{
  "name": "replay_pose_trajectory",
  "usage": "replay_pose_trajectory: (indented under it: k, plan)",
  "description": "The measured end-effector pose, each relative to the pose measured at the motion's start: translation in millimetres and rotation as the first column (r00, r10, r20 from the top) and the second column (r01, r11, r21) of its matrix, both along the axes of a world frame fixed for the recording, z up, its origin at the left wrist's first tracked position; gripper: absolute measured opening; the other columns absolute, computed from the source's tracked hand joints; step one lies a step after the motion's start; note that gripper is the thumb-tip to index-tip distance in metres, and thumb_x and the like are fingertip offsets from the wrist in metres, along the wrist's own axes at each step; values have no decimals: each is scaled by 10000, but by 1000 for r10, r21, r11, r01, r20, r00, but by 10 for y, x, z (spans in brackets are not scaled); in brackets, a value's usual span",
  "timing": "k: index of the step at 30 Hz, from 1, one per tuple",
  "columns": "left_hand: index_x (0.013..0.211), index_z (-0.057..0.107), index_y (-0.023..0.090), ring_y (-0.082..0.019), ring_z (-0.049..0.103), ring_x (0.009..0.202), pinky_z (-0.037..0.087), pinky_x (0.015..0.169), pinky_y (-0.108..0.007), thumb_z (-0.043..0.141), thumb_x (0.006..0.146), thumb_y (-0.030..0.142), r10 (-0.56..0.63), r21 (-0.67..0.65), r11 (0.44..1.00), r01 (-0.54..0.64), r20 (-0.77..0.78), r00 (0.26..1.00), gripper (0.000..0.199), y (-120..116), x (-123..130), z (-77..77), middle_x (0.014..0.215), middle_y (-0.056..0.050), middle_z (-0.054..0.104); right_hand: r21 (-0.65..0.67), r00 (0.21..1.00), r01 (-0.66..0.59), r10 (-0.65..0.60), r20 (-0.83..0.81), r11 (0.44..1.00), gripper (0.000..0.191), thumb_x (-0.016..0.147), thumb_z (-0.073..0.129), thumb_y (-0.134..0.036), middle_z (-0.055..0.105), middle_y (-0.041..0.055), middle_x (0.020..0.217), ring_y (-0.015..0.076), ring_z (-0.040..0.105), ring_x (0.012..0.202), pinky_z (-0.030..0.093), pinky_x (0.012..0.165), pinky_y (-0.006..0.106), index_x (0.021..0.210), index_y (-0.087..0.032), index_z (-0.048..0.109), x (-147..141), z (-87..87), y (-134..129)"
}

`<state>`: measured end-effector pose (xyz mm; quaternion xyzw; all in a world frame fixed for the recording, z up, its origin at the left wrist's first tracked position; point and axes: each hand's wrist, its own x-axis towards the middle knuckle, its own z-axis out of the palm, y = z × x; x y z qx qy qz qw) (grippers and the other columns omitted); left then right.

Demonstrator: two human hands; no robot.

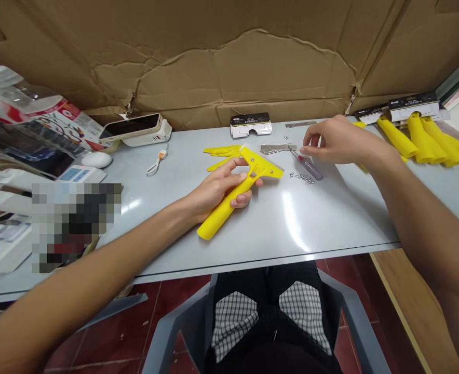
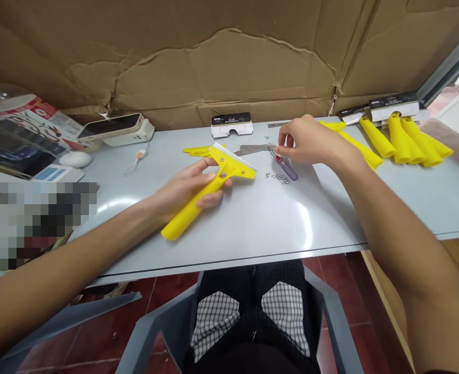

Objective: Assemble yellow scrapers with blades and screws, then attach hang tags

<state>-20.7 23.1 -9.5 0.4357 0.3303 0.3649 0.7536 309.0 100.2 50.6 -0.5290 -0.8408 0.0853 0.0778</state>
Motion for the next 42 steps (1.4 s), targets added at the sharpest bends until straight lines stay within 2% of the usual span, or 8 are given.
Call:
replay_pose_trajectory:
  k: [6,11,15,22,28,33,38,42]
  plan:
    - [1277,487,245,-72,566,528,431,504,-202,699,1046,200,-34,12,999,34,-41,999,317,-31,15,71,1067,-98,809,-90,995,10,-1,96,996,352,1016,736,-585,828,100,977,314,727,972,513,783,443,924,-259,829,-57,12,-8]
    - [1288,479,248,-76,568,531,444,517,-215,691,1052,202,-32,9,999,33,-59,998,321,-41,20,95,1079,-99,814,-80,995,-36,43,88,996,353,997,754,-598,832,95,951,308,736,955,526,773,436,894,-267,826,-30,1,5]
    - [1284,467,256,-85,576,541,428,507,-212,699,1047,209,-38,2,999,38,-57,998,335,-34,17,90,1072,-92,814,-145,989,-97,111,95,985,324,914,826,-617,849,50,953,307,761,938,536,755,420,1040,-323,877,10,40,-7]
    - [1288,467,250,-71,567,538,438,522,-212,685,1059,196,-36,10,999,37,-73,997,321,-55,17,106,1094,-97,814,-216,982,-90,122,143,972,589,752,935,-579,850,20,938,298,778,817,536,686,417,1295,-363,859,27,58,-17]
    - [1281,485,253,-73,556,533,430,512,-222,717,1050,224,-27,15,999,28,-79,996,328,-66,27,111,1093,-94,815,-244,981,-92,130,145,965,661,689,975,-558,845,19,937,319,777,828,536,671,438,1316,-389,848,52,16,-12]
    - [1288,464,251,-69,565,542,434,521,-217,703,1056,221,-34,19,999,36,-89,995,334,-64,31,114,1094,-91,813,-236,982,-97,131,132,967,803,659,988,-497,841,36,954,324,771,837,525,668,434,1429,-366,799,56,5,-34]
    - [1308,438,258,-73,578,543,439,531,-218,688,1067,223,-29,12,999,30,-101,994,349,-49,11,85,1089,-96,812,-281,970,-18,84,228,960,781,686,929,-465,838,48,1041,328,777,886,524,690,420,1442,-339,778,-35,82,-96]
    - [1305,450,262,-73,581,548,440,528,-218,694,1074,238,-44,25,999,46,-84,995,337,-35,-11,45,1110,-98,811,-308,973,22,51,225,951,779,709,899,-463,835,58,1132,333,777,978,531,736,414,1466,-336,765,-83,122,-116]
